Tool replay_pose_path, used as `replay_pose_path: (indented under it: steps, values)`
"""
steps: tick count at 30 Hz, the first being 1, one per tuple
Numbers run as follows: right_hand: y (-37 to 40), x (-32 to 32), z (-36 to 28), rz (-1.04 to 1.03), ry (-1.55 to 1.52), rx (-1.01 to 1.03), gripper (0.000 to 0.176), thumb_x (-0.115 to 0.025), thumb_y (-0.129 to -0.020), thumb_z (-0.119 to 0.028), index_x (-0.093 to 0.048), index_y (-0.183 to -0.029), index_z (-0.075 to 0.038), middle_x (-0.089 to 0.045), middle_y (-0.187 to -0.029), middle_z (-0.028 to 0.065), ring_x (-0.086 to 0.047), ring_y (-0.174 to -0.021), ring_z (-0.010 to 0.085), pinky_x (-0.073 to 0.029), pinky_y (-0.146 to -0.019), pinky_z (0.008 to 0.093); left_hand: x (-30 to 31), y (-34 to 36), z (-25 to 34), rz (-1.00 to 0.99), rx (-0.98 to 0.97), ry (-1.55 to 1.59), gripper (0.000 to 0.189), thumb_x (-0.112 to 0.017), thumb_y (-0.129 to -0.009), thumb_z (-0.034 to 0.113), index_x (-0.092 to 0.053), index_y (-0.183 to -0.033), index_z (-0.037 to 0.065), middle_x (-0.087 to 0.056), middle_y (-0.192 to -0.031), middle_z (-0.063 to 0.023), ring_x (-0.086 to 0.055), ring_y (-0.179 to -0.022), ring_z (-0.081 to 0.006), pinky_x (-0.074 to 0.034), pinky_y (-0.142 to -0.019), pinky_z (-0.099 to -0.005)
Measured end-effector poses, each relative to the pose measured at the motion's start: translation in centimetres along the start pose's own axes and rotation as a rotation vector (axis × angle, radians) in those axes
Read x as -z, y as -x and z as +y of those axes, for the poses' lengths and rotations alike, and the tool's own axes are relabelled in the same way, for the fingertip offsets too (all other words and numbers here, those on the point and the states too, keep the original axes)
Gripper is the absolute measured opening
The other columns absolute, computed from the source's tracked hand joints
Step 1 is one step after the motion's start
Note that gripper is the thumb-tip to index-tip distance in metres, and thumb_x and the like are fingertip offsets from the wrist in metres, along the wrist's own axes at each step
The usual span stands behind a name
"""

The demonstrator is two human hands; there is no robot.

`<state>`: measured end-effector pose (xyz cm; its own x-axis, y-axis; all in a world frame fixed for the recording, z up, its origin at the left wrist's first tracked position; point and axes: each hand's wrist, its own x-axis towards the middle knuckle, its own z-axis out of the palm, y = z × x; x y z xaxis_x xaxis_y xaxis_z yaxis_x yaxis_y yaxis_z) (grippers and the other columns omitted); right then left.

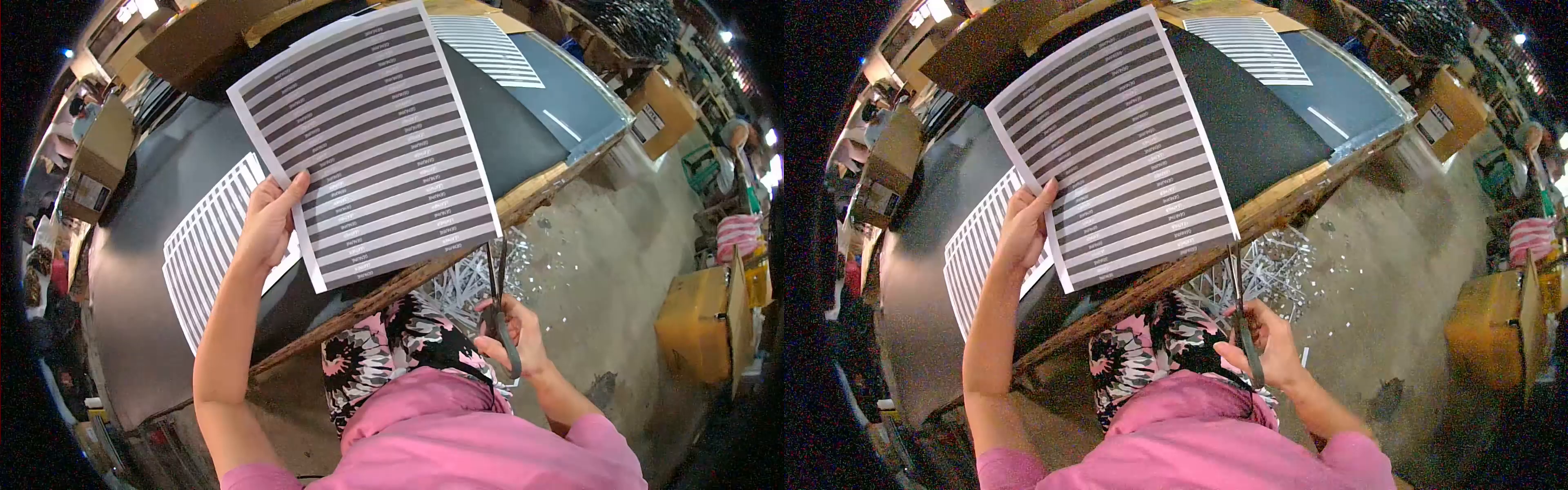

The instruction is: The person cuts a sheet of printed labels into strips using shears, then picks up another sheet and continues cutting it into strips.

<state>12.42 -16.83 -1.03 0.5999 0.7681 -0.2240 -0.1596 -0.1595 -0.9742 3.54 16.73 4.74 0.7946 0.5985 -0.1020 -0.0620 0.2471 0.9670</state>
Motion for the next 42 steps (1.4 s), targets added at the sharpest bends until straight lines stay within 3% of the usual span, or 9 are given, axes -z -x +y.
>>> replay_pose_path:
  steps: [19, 22, 42]
  values:
    - [-1.5, -0.7, -2.5, 0.079, 0.125, 0.078, 0.053, -0.079, -0.064, -0.022, -0.046, -0.098, 0.001, -0.051, -0.066, 0.0007, -0.048, -0.059, 0.0046, -0.039, -0.051, 0.0184, 1.0, 1.3, -0.1, 0.042, -0.054, -0.031, 0.031, -0.057, -0.086, 0.017, -0.052, -0.107, -0.005, -0.061, -0.097, -0.0106, -0.058, -0.083, -0.0123, -0.05, -0.072, -0.0256]
    - [-1.4, -0.4, -2.4, 0.061, 0.135, 0.074, 0.051, -0.076, -0.066, -0.018, -0.045, -0.101, 0.0, -0.052, -0.069, 0.0042, -0.049, -0.056, 0.0071, -0.039, -0.049, 0.0199, 1.0, 1.3, -0.2, 0.029, -0.072, -0.02, 0.032, -0.057, -0.086, 0.017, -0.052, -0.108, -0.005, -0.061, -0.098, -0.0105, -0.058, -0.084, -0.0126, -0.05, -0.073, -0.0257]
    - [-1.8, -0.4, -2.9, 0.042, 0.196, 0.065, 0.049, -0.075, -0.067, -0.015, -0.044, -0.101, 0.002, -0.052, -0.072, 0.0058, -0.05, -0.057, 0.0078, -0.041, -0.049, 0.0197, 1.3, 1.0, -0.6, 0.004, -0.068, -0.023, 0.03, -0.058, -0.085, 0.019, -0.054, -0.104, -0.004, -0.062, -0.095, -0.0109, -0.06, -0.081, -0.0125, -0.051, -0.07, -0.0251]
